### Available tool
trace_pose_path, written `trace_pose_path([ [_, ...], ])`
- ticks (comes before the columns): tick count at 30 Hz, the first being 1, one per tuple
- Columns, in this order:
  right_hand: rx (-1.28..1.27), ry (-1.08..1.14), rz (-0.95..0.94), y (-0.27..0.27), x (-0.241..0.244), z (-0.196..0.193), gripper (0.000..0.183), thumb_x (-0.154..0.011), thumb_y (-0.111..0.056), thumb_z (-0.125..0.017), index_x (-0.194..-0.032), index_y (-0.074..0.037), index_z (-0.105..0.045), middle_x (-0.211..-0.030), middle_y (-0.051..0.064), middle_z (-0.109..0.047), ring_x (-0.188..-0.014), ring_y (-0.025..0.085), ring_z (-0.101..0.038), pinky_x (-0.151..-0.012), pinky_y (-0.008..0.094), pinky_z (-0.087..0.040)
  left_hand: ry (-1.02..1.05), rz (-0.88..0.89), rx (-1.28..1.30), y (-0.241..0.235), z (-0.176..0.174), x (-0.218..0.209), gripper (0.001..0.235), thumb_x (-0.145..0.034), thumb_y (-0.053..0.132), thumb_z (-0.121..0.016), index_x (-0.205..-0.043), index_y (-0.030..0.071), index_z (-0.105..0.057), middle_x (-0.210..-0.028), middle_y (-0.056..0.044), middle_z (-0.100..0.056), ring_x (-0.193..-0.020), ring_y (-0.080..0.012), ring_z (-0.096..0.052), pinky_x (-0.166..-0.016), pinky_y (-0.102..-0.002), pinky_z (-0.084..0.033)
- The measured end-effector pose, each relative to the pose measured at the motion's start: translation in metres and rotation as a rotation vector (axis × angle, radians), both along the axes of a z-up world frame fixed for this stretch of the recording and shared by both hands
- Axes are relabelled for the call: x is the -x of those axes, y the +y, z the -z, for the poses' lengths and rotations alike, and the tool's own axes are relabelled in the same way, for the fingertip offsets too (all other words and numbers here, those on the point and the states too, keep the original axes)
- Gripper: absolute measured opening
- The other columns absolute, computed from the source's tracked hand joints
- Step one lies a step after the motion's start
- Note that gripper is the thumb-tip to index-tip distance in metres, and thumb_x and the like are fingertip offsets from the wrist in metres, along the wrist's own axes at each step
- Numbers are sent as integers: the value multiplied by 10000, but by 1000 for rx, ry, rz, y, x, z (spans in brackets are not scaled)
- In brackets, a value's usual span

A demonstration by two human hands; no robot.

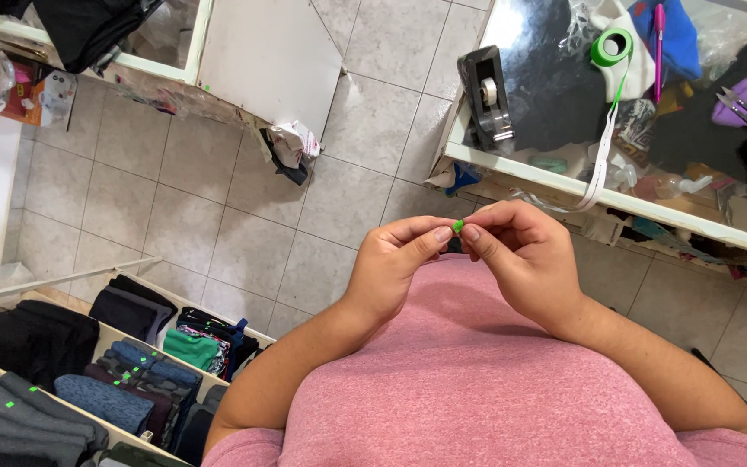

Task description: The person writes on a green tag using a pink pen, then attaches the tag to a folded black garment. They repeat this process for another garment, folding and tagging each item before placing them on a shelf.

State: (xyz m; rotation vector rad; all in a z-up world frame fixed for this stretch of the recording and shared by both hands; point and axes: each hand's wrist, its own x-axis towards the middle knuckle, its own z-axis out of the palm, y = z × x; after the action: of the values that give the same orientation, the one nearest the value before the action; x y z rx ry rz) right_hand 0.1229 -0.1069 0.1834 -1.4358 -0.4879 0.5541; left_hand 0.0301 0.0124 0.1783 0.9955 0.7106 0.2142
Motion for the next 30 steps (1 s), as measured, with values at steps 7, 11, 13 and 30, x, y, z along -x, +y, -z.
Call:
trace_pose_path([
  [7, -6, -22, -8, -1, 2, -2, 49, -866, 42, -651, -901, 69, -631, -765, 156, -622, -611, 146, -580, -566, 258, -523, -16, -2, -17, -3, -9, -1, 204, -815, 151, -749, -980, 32, -736, -905, -68, -710, -795, -98, -628, -711, -200, -545],
  [11, -10, -30, -12, -1, 2, -5, 46, -869, 44, -647, -902, 69, -626, -760, 153, -617, -614, 146, -575, -567, 261, -525, -23, -9, -16, -5, -9, -1, 201, -817, 153, -747, -981, 36, -735, -912, -62, -709, -792, -94, -627, -711, -196, -541],
  [13, -13, -23, -10, -1, 3, -4, 50, -868, 43, -648, -904, 70, -625, -770, 155, -619, -628, 148, -579, -576, 262, -529, -27, -17, -15, -6, -10, 0, 202, -813, 141, -749, -978, 25, -733, -914, -64, -703, -781, -96, -625, -706, -198, -541],
  [30, -4, -79, -6, -4, 7, -7, 51, -862, 31, -664, -892, 58, -633, -758, 137, -616, -669, 140, -583, -595, 257, -516, -67, -31, -42, -10, -3, 7, 170, -818, 109, -742, -962, 20, -732, -919, -57, -689, -810, -83, -606, -714, -215, -540],
])
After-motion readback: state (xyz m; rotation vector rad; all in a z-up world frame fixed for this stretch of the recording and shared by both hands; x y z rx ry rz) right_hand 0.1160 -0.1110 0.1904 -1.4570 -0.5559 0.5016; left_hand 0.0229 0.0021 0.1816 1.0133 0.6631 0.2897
